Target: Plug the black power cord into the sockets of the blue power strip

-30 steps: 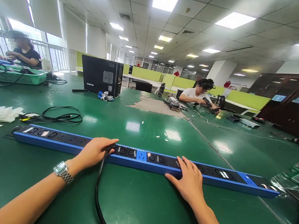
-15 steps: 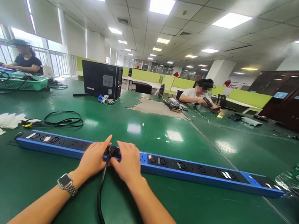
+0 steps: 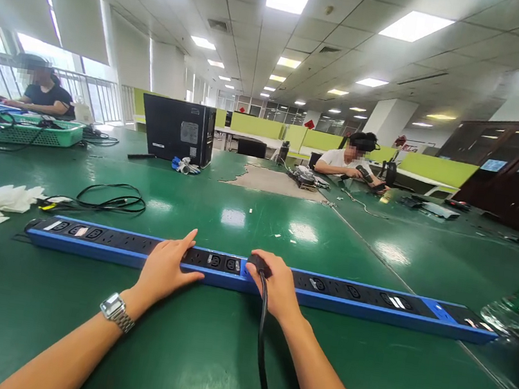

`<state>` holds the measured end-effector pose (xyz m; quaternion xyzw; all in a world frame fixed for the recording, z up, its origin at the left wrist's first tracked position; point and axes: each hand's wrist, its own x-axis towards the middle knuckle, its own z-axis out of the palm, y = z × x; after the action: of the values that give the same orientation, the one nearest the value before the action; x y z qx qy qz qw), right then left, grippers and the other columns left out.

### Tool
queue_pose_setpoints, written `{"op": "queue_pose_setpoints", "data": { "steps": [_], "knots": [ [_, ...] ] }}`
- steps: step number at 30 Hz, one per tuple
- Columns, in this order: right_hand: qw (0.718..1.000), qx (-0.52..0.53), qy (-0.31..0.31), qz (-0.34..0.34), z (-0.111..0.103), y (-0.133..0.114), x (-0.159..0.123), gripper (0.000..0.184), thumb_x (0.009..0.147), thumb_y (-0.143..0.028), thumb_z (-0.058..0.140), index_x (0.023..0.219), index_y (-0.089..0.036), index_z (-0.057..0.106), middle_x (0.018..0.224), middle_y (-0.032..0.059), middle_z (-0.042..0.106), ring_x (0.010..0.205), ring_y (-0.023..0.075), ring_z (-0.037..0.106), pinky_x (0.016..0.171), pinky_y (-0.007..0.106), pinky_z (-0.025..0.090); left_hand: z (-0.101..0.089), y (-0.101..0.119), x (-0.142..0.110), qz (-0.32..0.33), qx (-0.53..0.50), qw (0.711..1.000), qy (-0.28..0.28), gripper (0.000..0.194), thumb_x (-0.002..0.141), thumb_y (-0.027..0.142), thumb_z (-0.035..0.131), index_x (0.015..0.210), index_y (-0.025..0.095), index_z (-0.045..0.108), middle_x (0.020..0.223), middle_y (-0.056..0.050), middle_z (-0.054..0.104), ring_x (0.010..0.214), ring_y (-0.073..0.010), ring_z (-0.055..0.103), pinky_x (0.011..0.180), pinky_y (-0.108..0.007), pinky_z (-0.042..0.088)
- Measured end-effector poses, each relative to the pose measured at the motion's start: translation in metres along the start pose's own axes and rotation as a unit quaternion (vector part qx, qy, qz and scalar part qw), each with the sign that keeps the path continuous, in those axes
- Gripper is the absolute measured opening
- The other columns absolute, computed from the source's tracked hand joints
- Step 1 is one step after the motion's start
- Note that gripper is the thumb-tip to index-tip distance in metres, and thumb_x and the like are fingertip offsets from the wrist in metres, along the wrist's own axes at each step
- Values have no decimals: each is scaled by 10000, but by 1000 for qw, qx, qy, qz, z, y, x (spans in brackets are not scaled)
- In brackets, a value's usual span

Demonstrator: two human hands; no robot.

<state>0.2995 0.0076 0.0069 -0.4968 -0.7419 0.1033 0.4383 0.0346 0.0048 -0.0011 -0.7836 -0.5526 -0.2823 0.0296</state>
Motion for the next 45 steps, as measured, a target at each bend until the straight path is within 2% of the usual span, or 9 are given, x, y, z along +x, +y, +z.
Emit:
{"op": "queue_pose_setpoints", "data": {
  "steps": [5,11,15,19,22,27,33,40,45],
  "knots": [
    [1000,4,-19,-15,0,3,-5,253,868,-372,571,1076,-247,643,1054,52,704,947,208,609,856,360,483,0,1,-1,6,-1,1000,8,892,730,473,742,1464,223,303,1213,-89,677,1112,-296,608,1001,-456,423],
    [996,-87,-30,-12,3,-1,-5,240,865,-363,581,1068,-256,653,1023,43,720,915,220,589,816,362,458,3,-2,-1,5,-5,1000,13,855,744,485,724,1457,235,325,1221,-89,670,1114,-293,604,1000,-465,426],
    [990,-134,-29,-23,4,-8,-12,279,877,-326,566,1139,-263,635,1121,35,705,961,227,572,874,390,430,3,4,0,18,-23,1000,11,739,745,479,719,1386,228,451,1272,-111,635,1171,-303,575,1027,-483,409],
    [982,-188,5,-1,-4,0,-22,642,792,-429,657,1369,-212,478,1317,96,600,1125,288,532,1011,482,360,9,35,6,90,-94,992,-6,589,801,398,680,1343,247,507,1302,-91,617,1194,-276,561,1043,-460,411],
    [974,-215,42,63,-19,23,-31,812,679,-528,725,1370,-181,476,1368,140,547,1224,347,481,1053,544,313,19,66,17,113,-129,985,-21,565,822,308,659,1360,253,495,1309,-80,615,1190,-259,561,1034,-441,422],
    [979,-113,111,125,-51,60,-39,643,658,-565,701,1193,-219,612,1240,107,631,1158,310,541,1006,507,384,31,96,38,102,-128,985,-54,431,806,124,605,1225,224,617,1127,-64,701,1061,-236,615,966,-412,458],
    [946,32,266,185,-56,67,-36,307,706,-367,574,940,-200,683,944,74,689,894,236,595,882,418,446,31,129,52,103,-189,976,0,362,841,127,569,1177,253,618,1103,-23,711,1023,-199,625,936,-358,456],
    [916,90,333,205,-55,71,-36,310,775,-391,503,931,-171,657,935,86,672,851,214,605,816,378,466,65,199,67,107,-130,981,-92,334,889,217,531,1215,248,596,1016,-49,725,946,-229,654,849,-356,487],
    [909,114,346,202,-55,71,-36,307,777,-414,524,909,-175,665,947,87,680,873,217,610,820,372,465,76,210,71,85,-146,981,-101,348,888,247,511,1225,247,599,1000,-71,725,935,-243,662,841,-360,496]
  ]
}}
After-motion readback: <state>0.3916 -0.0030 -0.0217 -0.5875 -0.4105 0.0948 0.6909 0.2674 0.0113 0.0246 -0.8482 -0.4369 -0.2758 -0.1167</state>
